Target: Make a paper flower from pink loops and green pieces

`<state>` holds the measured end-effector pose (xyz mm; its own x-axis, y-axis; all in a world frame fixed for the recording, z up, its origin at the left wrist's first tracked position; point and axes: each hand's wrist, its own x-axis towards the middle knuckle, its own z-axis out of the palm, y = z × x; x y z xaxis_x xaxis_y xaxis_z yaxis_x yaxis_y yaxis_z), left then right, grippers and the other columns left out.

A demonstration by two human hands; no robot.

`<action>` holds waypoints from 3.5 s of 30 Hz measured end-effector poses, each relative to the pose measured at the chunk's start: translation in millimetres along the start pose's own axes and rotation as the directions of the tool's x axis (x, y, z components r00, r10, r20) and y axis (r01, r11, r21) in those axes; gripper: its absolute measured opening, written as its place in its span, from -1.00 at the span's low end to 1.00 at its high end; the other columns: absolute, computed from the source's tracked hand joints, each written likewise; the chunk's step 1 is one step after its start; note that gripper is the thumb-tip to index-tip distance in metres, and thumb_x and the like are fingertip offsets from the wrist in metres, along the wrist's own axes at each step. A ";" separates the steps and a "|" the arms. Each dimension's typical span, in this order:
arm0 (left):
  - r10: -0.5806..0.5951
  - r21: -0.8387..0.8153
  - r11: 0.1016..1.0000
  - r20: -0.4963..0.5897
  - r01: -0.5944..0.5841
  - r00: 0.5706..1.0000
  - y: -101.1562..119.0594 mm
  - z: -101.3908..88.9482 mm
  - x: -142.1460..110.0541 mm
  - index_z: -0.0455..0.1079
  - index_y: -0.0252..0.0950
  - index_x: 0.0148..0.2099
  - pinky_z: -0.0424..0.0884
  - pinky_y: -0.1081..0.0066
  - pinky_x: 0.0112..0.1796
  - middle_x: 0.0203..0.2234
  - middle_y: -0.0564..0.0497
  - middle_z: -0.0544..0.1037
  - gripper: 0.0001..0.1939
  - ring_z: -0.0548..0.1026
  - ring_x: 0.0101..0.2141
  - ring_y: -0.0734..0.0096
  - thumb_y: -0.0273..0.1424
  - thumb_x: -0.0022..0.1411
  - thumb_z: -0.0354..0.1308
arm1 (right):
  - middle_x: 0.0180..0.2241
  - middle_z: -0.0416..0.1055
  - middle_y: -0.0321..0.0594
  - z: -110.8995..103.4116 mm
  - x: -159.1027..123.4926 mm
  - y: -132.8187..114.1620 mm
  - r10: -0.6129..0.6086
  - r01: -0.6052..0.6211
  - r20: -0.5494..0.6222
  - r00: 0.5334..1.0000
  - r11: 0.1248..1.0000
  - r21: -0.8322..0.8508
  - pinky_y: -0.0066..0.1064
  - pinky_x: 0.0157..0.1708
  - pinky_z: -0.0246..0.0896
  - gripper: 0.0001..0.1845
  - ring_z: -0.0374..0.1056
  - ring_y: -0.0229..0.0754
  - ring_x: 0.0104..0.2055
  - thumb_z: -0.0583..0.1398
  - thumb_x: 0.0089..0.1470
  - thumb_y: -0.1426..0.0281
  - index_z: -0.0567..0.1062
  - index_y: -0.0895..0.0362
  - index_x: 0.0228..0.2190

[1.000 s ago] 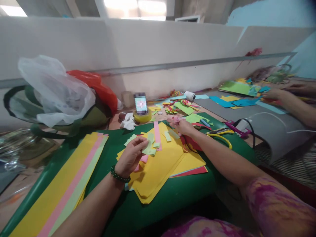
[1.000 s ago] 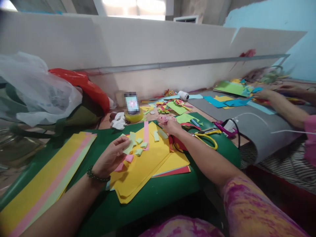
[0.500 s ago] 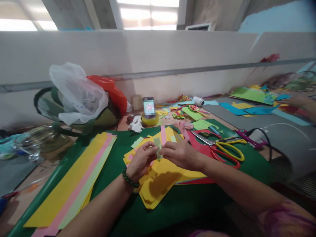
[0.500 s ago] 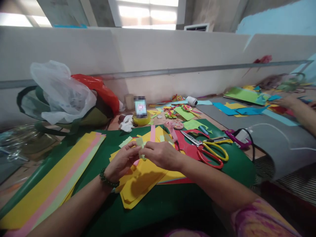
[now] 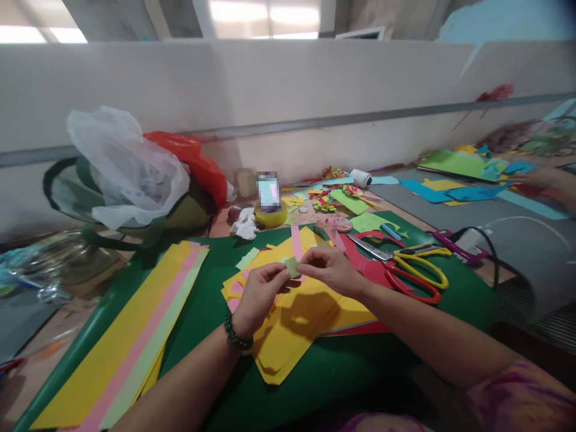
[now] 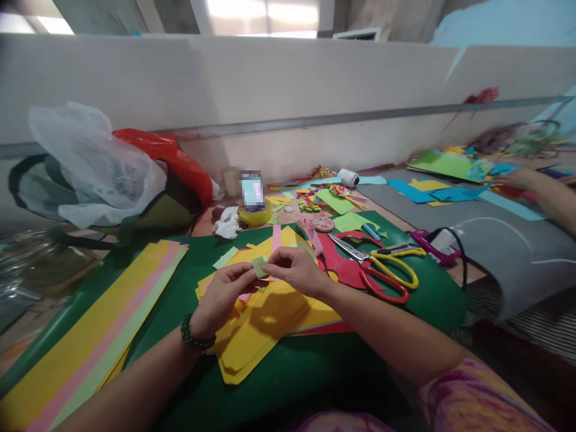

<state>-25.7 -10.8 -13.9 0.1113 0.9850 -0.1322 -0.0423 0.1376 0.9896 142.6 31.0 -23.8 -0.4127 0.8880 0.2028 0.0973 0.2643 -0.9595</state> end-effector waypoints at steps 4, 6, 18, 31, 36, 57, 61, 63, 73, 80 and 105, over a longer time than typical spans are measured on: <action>0.080 0.132 0.988 0.025 -0.083 0.996 1.5 0.8 -2.2 0.50 -0.33 -0.43 0.38 0.45 -0.39 -0.51 -0.06 0.60 -0.66 0.57 -0.43 0.32 -0.11 0.00 0.30 | -0.63 0.25 -0.40 -1.8 2.3 0.2 0.119 -0.119 0.001 0.993 0.990 0.077 -0.46 -0.55 0.03 -0.52 0.12 -0.37 -0.56 0.37 -0.30 0.01 0.40 0.15 -0.59; 0.102 0.163 0.981 0.029 -0.105 0.994 2.1 1.1 -2.6 0.51 -0.33 -0.44 0.38 0.46 -0.40 -0.51 -0.06 0.60 -0.67 0.57 -0.42 0.31 -0.12 0.03 0.28 | -0.65 0.22 -0.42 -2.3 2.3 -1.3 0.151 -0.151 0.007 0.988 0.985 0.085 -0.47 -0.58 -0.02 -0.53 0.09 -0.38 -0.58 0.38 -0.31 0.03 0.40 0.15 -0.61; 0.169 0.209 0.962 0.047 -0.175 0.985 1.5 2.3 -2.5 0.52 -0.31 -0.46 0.43 0.42 -0.38 -0.55 -0.04 0.58 -0.72 0.56 -0.44 0.29 -0.17 0.03 0.28 | -0.70 0.18 -0.46 -2.7 3.4 -1.7 0.204 -0.205 0.016 0.979 0.975 0.092 -0.50 -0.65 -0.15 -0.55 0.02 -0.43 -0.63 0.38 -0.30 0.05 0.39 0.14 -0.64; 0.207 0.303 0.928 0.066 -0.217 0.976 0.9 2.1 -3.1 0.54 -0.29 -0.43 0.40 0.44 -0.39 -0.54 -0.03 0.59 -0.81 0.54 -0.44 0.31 -0.27 0.09 0.21 | -0.51 0.35 -0.38 -0.8 4.1 0.3 0.135 -0.132 -0.008 0.991 0.981 0.142 -0.45 -0.47 0.16 -0.63 0.23 -0.34 -0.49 0.40 -0.32 0.26 0.36 0.12 -0.50; 0.205 0.385 0.896 0.085 -0.222 0.975 -2.9 1.1 -2.3 0.54 -0.26 -0.44 0.38 0.45 -0.39 -0.53 -0.02 0.60 -0.79 0.53 -0.44 0.32 -0.29 0.13 0.15 | -0.44 0.43 -0.33 0.1 1.2 0.2 0.104 -0.108 0.034 0.994 0.973 0.203 -0.37 -0.34 0.25 -0.58 0.35 -0.26 -0.38 0.37 -0.30 0.36 0.36 0.11 -0.34; 0.247 0.349 0.894 0.144 -0.282 0.958 -7.1 5.3 -2.5 0.36 -0.28 -0.45 0.32 0.44 -0.38 -0.51 0.02 0.49 -0.81 0.41 -0.43 0.40 -0.27 0.07 0.17 | -0.45 0.35 -0.35 9.4 -7.7 -3.3 0.010 -0.014 0.025 1.000 0.989 0.149 -0.39 -0.36 0.28 -0.65 0.32 -0.29 -0.41 0.30 -0.18 0.34 0.35 0.09 -0.30; 0.193 0.243 0.949 0.062 -0.202 0.979 2.2 -5.4 2.6 0.38 -0.29 -0.45 0.34 0.44 -0.39 -0.55 0.06 0.46 -0.78 0.42 -0.46 0.42 -0.24 -0.02 0.23 | -0.39 0.35 -0.31 1.3 -5.5 -1.2 -0.132 0.139 -0.111 0.985 0.988 0.064 -0.41 -0.38 0.26 -0.67 0.33 -0.28 -0.37 0.28 -0.08 0.27 0.36 0.09 -0.25; 0.156 0.140 0.980 -0.103 -0.141 0.982 10.0 -19.5 8.8 0.35 -0.29 -0.45 0.35 0.46 -0.42 -0.55 0.08 0.46 -0.73 0.45 -0.47 0.43 -0.22 -0.11 0.30 | -0.42 0.33 -0.33 -6.9 -1.4 3.2 -0.200 0.204 -0.230 0.952 0.979 -0.006 -0.44 -0.43 0.22 -0.71 0.30 -0.28 -0.40 0.25 -0.02 0.23 0.36 0.08 -0.26; 0.000 -0.012 1.000 -0.270 -0.004 0.963 7.0 -56.2 35.5 0.32 -0.32 -0.44 0.40 0.53 -0.42 -0.57 0.13 0.46 -0.63 0.46 -0.53 0.55 -0.29 -0.25 0.41 | -0.27 0.50 -0.16 -32.6 10.7 7.8 0.065 -0.141 -0.127 0.990 0.572 -0.808 -0.41 -0.40 0.15 -0.87 0.42 -0.15 -0.26 0.14 0.12 0.41 0.49 0.10 -0.29; -0.037 0.111 0.991 -0.277 0.071 0.960 12.3 -49.7 28.6 0.31 -0.31 0.04 0.43 0.45 -0.43 -0.21 -0.06 0.55 -0.38 0.54 -0.49 0.46 -0.33 -0.10 0.36 | -0.04 0.46 -0.08 -33.0 10.3 6.7 0.307 -0.103 -0.002 0.952 0.315 -0.943 -0.36 -0.36 0.19 -0.63 0.37 0.06 -0.01 0.21 0.05 0.35 0.43 0.11 -0.06; 0.386 0.547 0.799 -0.147 -0.250 0.911 15.1 -60.1 25.7 0.47 -0.27 -0.43 0.34 0.38 -0.34 -0.42 0.00 0.45 -0.76 0.40 -0.38 0.35 -0.20 -0.10 0.27 | -0.15 0.48 0.00 -28.8 7.6 4.8 0.277 -0.056 0.016 0.961 0.250 -0.967 -0.31 -0.30 0.15 -0.58 0.41 0.05 -0.11 -0.01 0.11 0.61 0.47 0.15 -0.08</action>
<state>-83.2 22.8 -5.7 -0.0604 0.9657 0.2527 0.4818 -0.1935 0.8546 166.0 49.8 -21.2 -0.3841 0.9203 -0.0746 0.9228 0.3802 -0.0619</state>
